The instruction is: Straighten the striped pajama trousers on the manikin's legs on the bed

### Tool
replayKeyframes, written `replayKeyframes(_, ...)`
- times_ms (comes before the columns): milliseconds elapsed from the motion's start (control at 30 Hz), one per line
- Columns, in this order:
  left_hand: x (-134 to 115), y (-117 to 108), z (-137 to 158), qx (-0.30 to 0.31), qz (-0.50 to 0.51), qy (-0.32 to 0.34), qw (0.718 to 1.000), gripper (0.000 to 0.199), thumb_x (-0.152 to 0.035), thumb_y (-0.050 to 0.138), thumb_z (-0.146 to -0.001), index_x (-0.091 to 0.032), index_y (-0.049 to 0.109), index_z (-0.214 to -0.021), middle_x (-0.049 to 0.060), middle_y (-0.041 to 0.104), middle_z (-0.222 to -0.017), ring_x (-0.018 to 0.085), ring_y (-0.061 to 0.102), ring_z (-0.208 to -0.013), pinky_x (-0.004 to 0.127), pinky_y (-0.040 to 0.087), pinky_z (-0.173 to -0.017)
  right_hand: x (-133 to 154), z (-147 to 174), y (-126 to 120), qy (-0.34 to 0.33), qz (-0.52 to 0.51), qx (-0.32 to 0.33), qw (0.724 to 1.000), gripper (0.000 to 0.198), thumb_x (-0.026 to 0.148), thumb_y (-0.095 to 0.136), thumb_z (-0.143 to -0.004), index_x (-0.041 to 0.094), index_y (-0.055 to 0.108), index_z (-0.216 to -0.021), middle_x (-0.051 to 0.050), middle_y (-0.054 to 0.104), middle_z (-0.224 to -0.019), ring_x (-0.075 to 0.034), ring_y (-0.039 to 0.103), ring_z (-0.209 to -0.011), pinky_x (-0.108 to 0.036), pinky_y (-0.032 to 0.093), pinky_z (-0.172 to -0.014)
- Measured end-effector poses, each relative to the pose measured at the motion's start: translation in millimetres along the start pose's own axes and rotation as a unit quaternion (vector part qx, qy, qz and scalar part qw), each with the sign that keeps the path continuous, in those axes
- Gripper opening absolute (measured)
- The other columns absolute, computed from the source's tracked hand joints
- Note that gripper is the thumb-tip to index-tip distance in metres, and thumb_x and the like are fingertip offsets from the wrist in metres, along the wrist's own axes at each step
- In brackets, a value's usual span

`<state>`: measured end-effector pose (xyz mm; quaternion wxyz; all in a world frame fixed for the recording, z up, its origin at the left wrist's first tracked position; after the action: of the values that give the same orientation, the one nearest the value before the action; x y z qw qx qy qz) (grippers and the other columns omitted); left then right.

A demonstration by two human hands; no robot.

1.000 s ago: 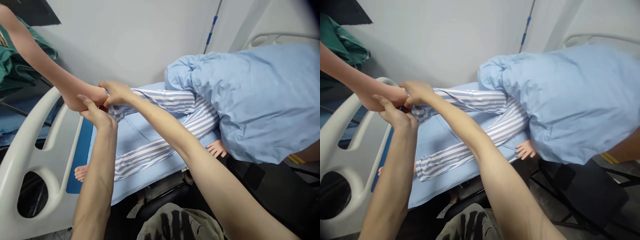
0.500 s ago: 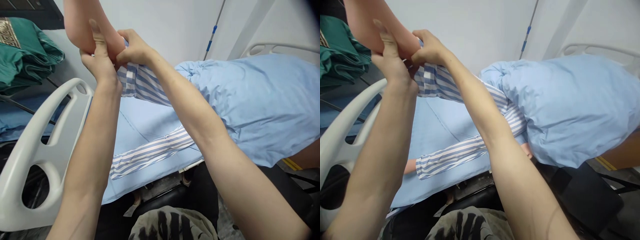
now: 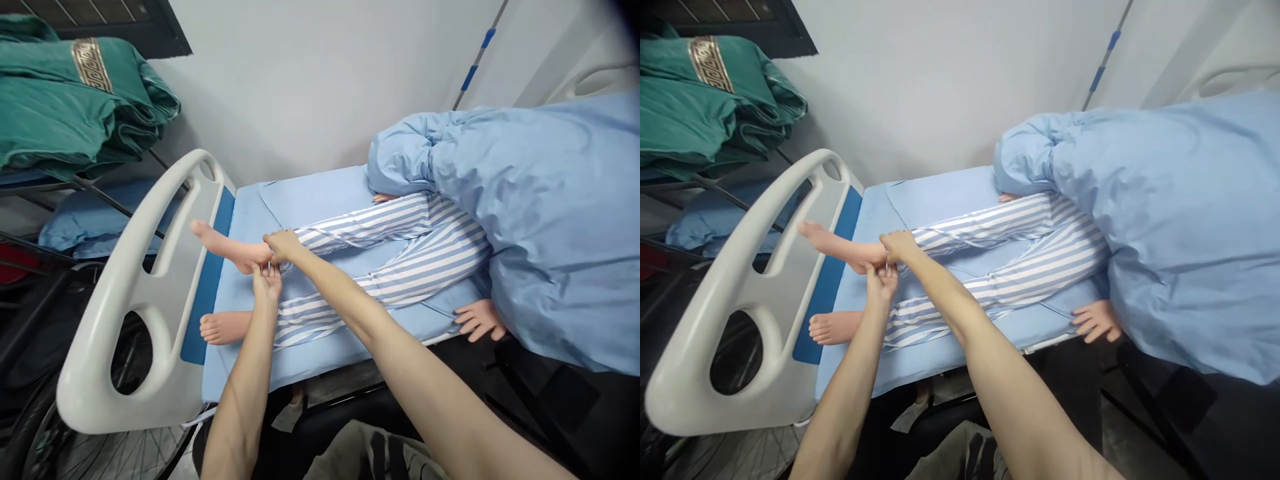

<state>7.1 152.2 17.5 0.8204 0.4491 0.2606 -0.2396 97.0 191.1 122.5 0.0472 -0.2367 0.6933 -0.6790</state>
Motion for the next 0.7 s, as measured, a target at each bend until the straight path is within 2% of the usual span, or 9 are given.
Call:
replayKeyframes(133,27,-35,-23,-0.040,0.024,-0.042,0.998,0.039,-0.051,0.045,-0.099,-0.019,0.064,-0.112,0.009,0.070,-0.100,0.014,0.069,-0.094,0.023,0.057,-0.081,-9,-14,63,0.013,0.029,0.054,0.998,0.047,0.034,0.064,-0.084,0.013,0.058,-0.126,-0.017,0.065,-0.124,-0.030,0.061,-0.115,-0.050,0.041,-0.104)
replayKeyframes(233,41,-49,-38,-0.063,0.010,-0.075,0.995,0.040,-0.051,0.046,-0.099,-0.018,0.065,-0.112,0.009,0.070,-0.098,0.014,0.069,-0.090,0.021,0.056,-0.080,-17,-23,100,0.030,0.055,0.085,0.994,0.045,0.028,0.062,-0.085,0.015,0.057,-0.127,-0.016,0.063,-0.127,-0.029,0.058,-0.119,-0.049,0.040,-0.105)
replayKeyframes(300,48,-54,-46,-0.075,-0.007,-0.096,0.993,0.039,-0.051,0.051,-0.097,-0.018,0.065,-0.111,0.010,0.071,-0.099,0.015,0.069,-0.092,0.022,0.056,-0.081,-20,-25,116,0.036,0.062,0.077,0.994,0.040,0.025,0.061,-0.084,0.015,0.059,-0.123,-0.016,0.065,-0.124,-0.028,0.058,-0.118,-0.046,0.040,-0.104)
replayKeyframes(433,55,-59,-52,-0.067,-0.010,-0.114,0.991,0.026,-0.044,0.061,-0.093,-0.021,0.066,-0.104,0.008,0.072,-0.103,0.018,0.069,-0.101,0.026,0.055,-0.086,-20,-23,129,0.027,0.058,0.040,0.997,0.035,0.026,0.062,-0.083,0.014,0.061,-0.116,-0.016,0.066,-0.118,-0.029,0.060,-0.111,-0.045,0.040,-0.098)
replayKeyframes(533,56,-61,-51,-0.072,0.006,-0.119,0.990,0.016,-0.034,0.064,-0.091,-0.021,0.065,-0.100,0.006,0.073,-0.101,0.016,0.069,-0.100,0.026,0.054,-0.087,-21,-22,133,0.028,0.063,0.044,0.997,0.036,0.027,0.063,-0.083,0.014,0.060,-0.116,-0.017,0.065,-0.117,-0.029,0.059,-0.110,-0.045,0.038,-0.097)
replayKeyframes(700,55,-62,-47,-0.078,0.007,-0.114,0.990,0.016,-0.030,0.063,-0.090,-0.022,0.064,-0.103,0.005,0.073,-0.098,0.015,0.070,-0.094,0.026,0.056,-0.083,-19,-21,129,0.024,0.068,0.041,0.997,0.032,0.026,0.057,-0.088,0.014,0.059,-0.117,-0.016,0.065,-0.118,-0.028,0.057,-0.112,-0.044,0.037,-0.097)
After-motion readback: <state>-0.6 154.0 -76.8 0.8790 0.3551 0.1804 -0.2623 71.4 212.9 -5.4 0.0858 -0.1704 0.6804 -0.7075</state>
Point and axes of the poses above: each hand's wrist, its own z-axis away from the middle knuckle, its own y-axis out of the palm, x = y × z, the point moved 8 cm from there along -z, towards the middle knuckle
